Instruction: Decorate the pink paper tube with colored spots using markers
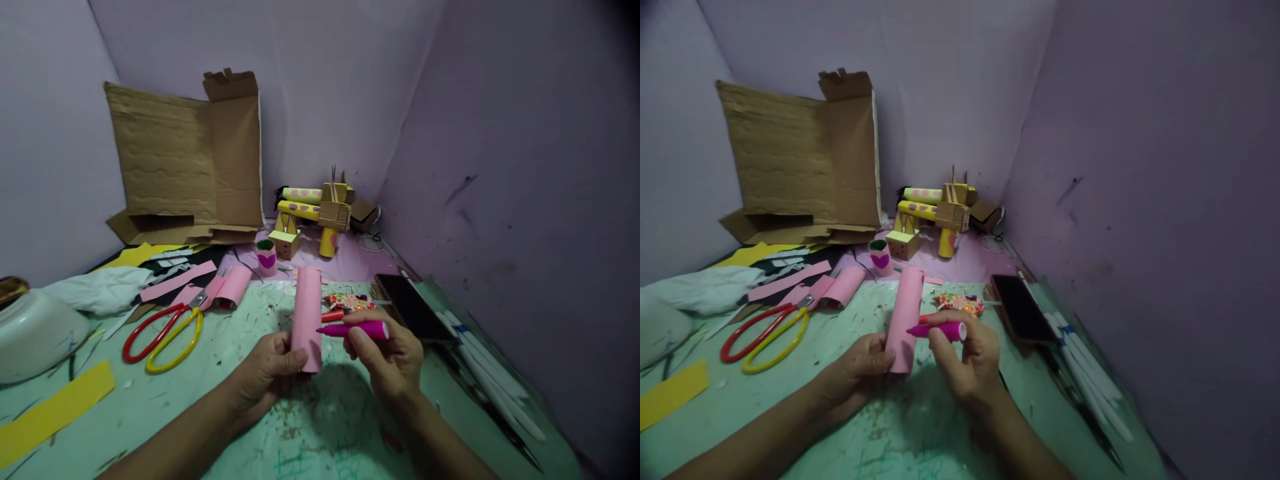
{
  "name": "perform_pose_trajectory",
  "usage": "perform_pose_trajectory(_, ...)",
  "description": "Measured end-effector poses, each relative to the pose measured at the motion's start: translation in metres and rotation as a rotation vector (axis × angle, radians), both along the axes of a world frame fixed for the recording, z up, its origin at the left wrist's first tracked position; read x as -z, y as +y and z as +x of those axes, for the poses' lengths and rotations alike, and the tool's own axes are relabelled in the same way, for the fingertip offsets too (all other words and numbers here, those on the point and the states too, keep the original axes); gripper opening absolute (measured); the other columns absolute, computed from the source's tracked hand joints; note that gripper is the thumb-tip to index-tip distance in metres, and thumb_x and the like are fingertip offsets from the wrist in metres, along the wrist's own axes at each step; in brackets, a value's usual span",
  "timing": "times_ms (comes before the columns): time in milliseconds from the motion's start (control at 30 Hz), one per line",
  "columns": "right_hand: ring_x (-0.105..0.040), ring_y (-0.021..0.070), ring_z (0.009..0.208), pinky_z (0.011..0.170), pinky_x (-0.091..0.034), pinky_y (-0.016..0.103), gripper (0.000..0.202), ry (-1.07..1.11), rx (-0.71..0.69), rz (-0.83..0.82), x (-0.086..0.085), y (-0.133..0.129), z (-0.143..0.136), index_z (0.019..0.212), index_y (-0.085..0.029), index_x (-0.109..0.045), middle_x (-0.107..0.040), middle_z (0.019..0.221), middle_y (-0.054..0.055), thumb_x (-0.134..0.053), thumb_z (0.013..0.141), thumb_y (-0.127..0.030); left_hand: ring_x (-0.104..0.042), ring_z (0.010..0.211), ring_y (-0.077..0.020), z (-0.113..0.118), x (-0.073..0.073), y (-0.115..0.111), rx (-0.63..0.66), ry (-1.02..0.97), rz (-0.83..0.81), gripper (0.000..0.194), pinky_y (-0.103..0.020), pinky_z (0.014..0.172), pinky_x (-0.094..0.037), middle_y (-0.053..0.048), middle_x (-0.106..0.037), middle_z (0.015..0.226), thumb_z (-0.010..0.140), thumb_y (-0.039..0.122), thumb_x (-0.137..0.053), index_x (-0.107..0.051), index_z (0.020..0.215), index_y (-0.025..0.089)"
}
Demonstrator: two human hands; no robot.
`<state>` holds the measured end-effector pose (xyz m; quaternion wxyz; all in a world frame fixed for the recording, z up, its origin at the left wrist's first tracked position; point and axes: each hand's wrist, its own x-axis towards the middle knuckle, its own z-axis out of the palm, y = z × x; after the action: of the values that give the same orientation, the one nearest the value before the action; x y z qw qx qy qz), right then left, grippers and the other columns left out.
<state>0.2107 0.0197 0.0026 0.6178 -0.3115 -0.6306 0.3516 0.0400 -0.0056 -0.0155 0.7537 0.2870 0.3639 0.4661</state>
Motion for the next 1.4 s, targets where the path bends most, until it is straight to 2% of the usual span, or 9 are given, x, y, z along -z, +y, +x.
perform_pose_trajectory(167,-0.067,0.0185,0.062,0.045,-0.046,0.026,0.011,-0.071,0.040,0.024,0.001,-0.003,-0.001,0.087,-0.022,-0.070,-0.072,0.075,0.005,-0.062,0.079,-0.022,-0.054,0.053,-0.0109,0.003,-0.005,-0.002,-0.038,0.084,0.015,0.046,-0.020,0.047,-0.043,-0.003,-0.063,0.063,0.047,0.035,-0.089,-0.068,0.079,0.008)
perform_pose_trajectory(300,-0.069,0.0206,0.066,0.048,-0.049,0.028,0.014,-0.114,0.046,0.037,0.000,-0.002,-0.001,0.089,-0.021,-0.071,-0.073,0.075,0.006,-0.062,0.080,-0.021,-0.054,0.049,-0.0117,0.004,-0.007,-0.004,-0.051,0.145,-0.003,0.045,-0.022,0.044,-0.044,-0.003,-0.063,0.061,0.046,0.036,-0.088,-0.067,0.076,0.009)
perform_pose_trajectory(600,-0.066,0.0165,0.055,0.045,-0.049,0.027,0.011,-0.277,0.011,0.107,-0.002,0.003,0.002,0.088,-0.021,-0.069,-0.073,0.074,0.004,-0.061,0.081,-0.021,-0.055,0.052,-0.0116,0.003,-0.010,-0.003,-0.069,0.135,0.020,0.041,-0.021,0.046,-0.046,-0.004,-0.064,0.062,0.049,0.033,-0.088,-0.069,0.075,0.008)
perform_pose_trajectory(833,-0.062,0.0140,0.051,0.047,-0.047,0.026,0.010,-0.204,-0.025,0.034,-0.002,0.003,0.002,0.090,-0.021,-0.068,-0.068,0.065,0.000,-0.060,0.084,-0.022,-0.057,0.051,-0.0130,0.000,-0.004,-0.002,-0.079,0.135,0.022,0.048,-0.022,0.044,-0.046,-0.006,-0.066,0.063,0.048,0.035,-0.088,-0.070,0.082,0.008)
perform_pose_trajectory(933,-0.061,0.0126,0.049,0.047,-0.047,0.026,0.009,-0.197,-0.062,0.018,-0.002,0.003,0.002,0.088,-0.021,-0.068,-0.067,0.065,0.000,-0.060,0.084,-0.022,-0.056,0.051,-0.0129,0.000,-0.003,-0.003,-0.070,0.137,0.043,0.045,-0.021,0.043,-0.046,-0.005,-0.065,0.062,0.048,0.035,-0.088,-0.070,0.078,0.008)
perform_pose_trajectory(1067,-0.061,0.0128,0.051,0.047,-0.047,0.025,0.011,-0.197,-0.036,0.027,0.000,0.003,0.003,0.091,-0.022,-0.068,-0.066,0.065,-0.001,-0.060,0.084,-0.021,-0.056,0.051,-0.0121,0.000,-0.003,-0.004,-0.049,0.136,0.075,0.041,-0.020,0.044,-0.046,-0.005,-0.064,0.059,0.050,0.037,-0.087,-0.069,0.073,0.007)
perform_pose_trajectory(1200,-0.058,0.0116,0.046,0.043,-0.045,0.023,0.008,-0.215,-0.073,0.035,-0.003,0.006,0.001,0.086,-0.020,-0.069,-0.063,0.058,-0.002,-0.062,0.081,-0.021,-0.056,0.052,-0.0121,0.000,-0.003,-0.002,-0.067,0.150,0.045,0.045,-0.020,0.044,-0.048,-0.005,-0.064,0.062,0.048,0.036,-0.088,-0.069,0.077,0.007)
perform_pose_trajectory(1300,-0.059,0.0107,0.046,0.043,-0.048,0.021,0.008,-0.082,0.007,-0.030,-0.014,0.002,0.006,0.085,-0.021,-0.067,-0.063,0.057,-0.003,-0.060,0.082,-0.021,-0.058,0.054,-0.0125,0.000,-0.005,-0.001,-0.078,0.157,0.013,0.047,-0.020,0.046,-0.050,-0.006,-0.066,0.066,0.047,0.035,-0.089,-0.068,0.078,0.007)
perform_pose_trajectory(1400,-0.064,0.0118,0.054,0.049,-0.053,0.021,0.009,-0.154,0.169,-0.019,-0.026,-0.016,0.028,0.085,-0.023,-0.068,-0.068,0.066,-0.002,-0.063,0.079,-0.018,-0.059,0.054,-0.0127,0.000,-0.008,-0.001,-0.083,0.176,-0.022,0.046,-0.020,0.047,-0.050,-0.006,-0.065,0.064,0.045,0.034,-0.090,-0.066,0.074,0.007)
